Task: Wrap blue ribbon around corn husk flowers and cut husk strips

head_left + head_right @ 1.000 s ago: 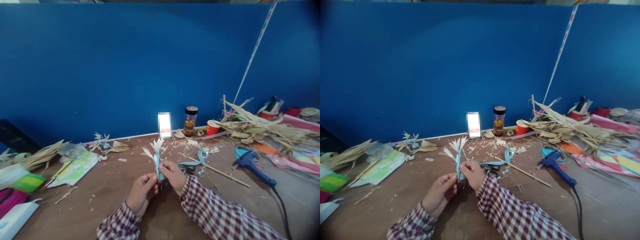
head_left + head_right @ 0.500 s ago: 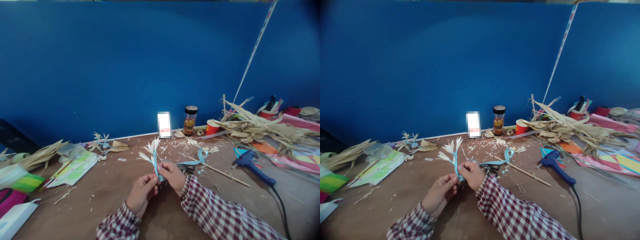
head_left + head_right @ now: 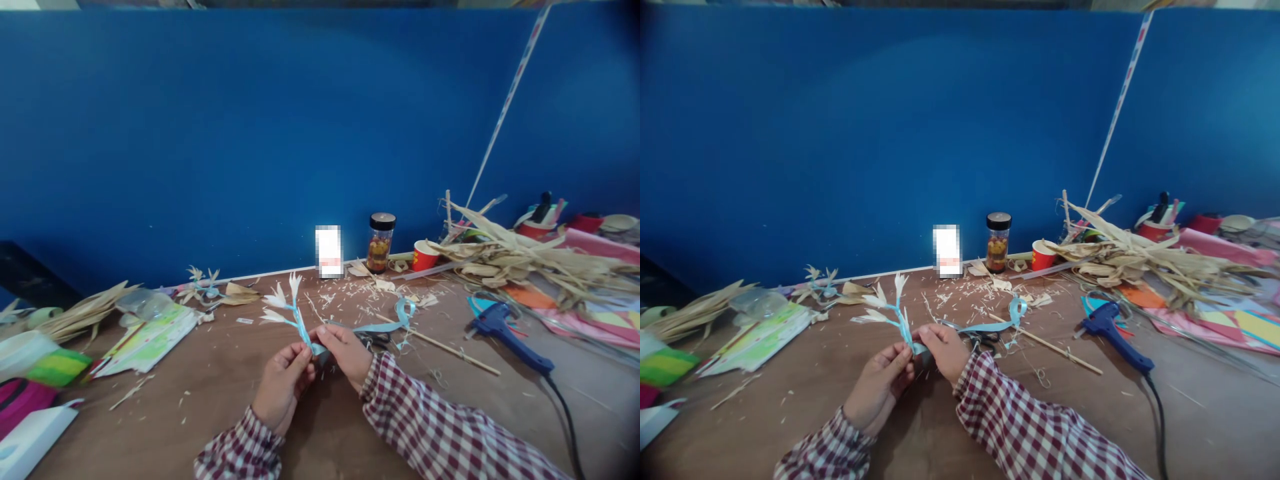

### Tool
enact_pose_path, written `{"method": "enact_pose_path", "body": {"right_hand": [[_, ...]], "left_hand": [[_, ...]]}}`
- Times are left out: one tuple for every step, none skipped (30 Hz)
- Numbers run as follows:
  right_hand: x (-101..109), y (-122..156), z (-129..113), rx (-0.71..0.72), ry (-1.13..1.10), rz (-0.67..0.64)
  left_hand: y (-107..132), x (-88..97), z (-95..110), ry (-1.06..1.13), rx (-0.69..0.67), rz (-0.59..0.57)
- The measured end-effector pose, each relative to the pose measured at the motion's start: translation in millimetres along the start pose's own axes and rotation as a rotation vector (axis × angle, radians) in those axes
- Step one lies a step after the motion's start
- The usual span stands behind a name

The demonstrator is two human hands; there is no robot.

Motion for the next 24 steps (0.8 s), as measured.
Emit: {"method": "enact_pose_path", "body": {"right_hand": [[-0.7,0.5,-1.1,0.008,0.029,-0.012],[-1.5,1.2,-2.2,0.017,0.057,-0.023],[-2.3,1.8,-3.2,0.025,0.084,-0.029],[-3.0,2.5,-3.9,0.029,0.106,-0.031],[-3.4,3.0,-4.3,0.028,0.122,-0.029],[-3.6,3.3,-4.3,0.022,0.134,-0.024],[-3.6,3.4,-4.1,0.015,0.144,-0.021],[-3.5,3.4,-4.0,0.01,0.155,-0.017],[-3.3,3.3,-3.9,0.008,0.165,-0.013],[-2.9,3.2,-3.9,0.008,0.174,-0.009],[-2.6,3.1,-4.0,0.01,0.182,-0.004],[-2.4,3.2,-4.2,0.011,0.188,0.001],[-2.3,3.3,-4.4,0.01,0.191,0.008],[-2.2,3.5,-4.5,0.007,0.192,0.018],[-2.3,3.8,-4.6,0.005,0.19,0.027],[-2.4,4.0,-4.7,0.003,0.185,0.036],[-2.8,4.2,-4.7,0.003,0.177,0.037],[-3.3,4.3,-4.6,0.005,0.168,0.032],[-4.1,4.2,-4.4,0.007,0.156,0.017],[-4.8,4.1,-4.2,0.009,0.143,0.001],[-5.4,4.0,-3.8,0.009,0.128,-0.012],[-6.0,3.9,-3.5,0.007,0.115,-0.02],[-6.4,3.8,-3.2,0.004,0.101,-0.026],[-6.8,3.8,-3.0,0.002,0.092,-0.027]], "left_hand": [[-0.4,1.2,1.1,0.005,-0.012,0.015],[-0.9,2.4,1.9,0.007,-0.024,0.028],[-1.4,3.6,2.5,0.008,-0.038,0.041],[-1.8,4.6,2.8,0.007,-0.048,0.055],[-2.1,5.5,2.8,0.005,-0.056,0.069],[-2.3,6.2,2.5,0.002,-0.059,0.082],[-2.4,6.6,2.1,0.0,-0.062,0.091],[-2.4,6.8,1.6,-0.004,-0.062,0.096],[-2.3,6.9,1.1,-0.008,-0.06,0.1],[-2.1,7.1,0.7,-0.012,-0.059,0.105],[-1.9,7.5,0.5,-0.016,-0.059,0.111],[-1.6,7.8,0.4,-0.02,-0.06,0.116],[-1.4,8.1,0.6,-0.022,-0.061,0.12],[-1.2,8.3,0.9,-0.022,-0.064,0.12],[-1.1,8.4,1.3,-0.018,-0.067,0.116],[-1.2,8.3,1.7,-0.009,-0.067,0.108],[-1.4,8.1,2.1,0.005,-0.065,0.099],[-1.7,7.9,2.3,0.022,-0.058,0.09],[-2.1,7.7,2.3,0.043,-0.048,0.083],[-2.5,7.6,2.1,0.065,-0.034,0.076],[-2.9,7.6,1.8,0.088,-0.021,0.072],[-3.1,7.8,1.4,0.107,-0.01,0.069],[-3.3,8.0,1.2,0.122,-0.004,0.068],[-3.3,8.2,1.1,0.133,0.001,0.069]]}}
Point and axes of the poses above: each hand's wrist, its own y-axis away from the middle knuckle, its own x-axis out of the back of the hand, z = x × y, the point moved 3 cm from there along -y, towards the middle knuckle, and after that the axes turned 12 degrees about -z, right-handed, at the moved point
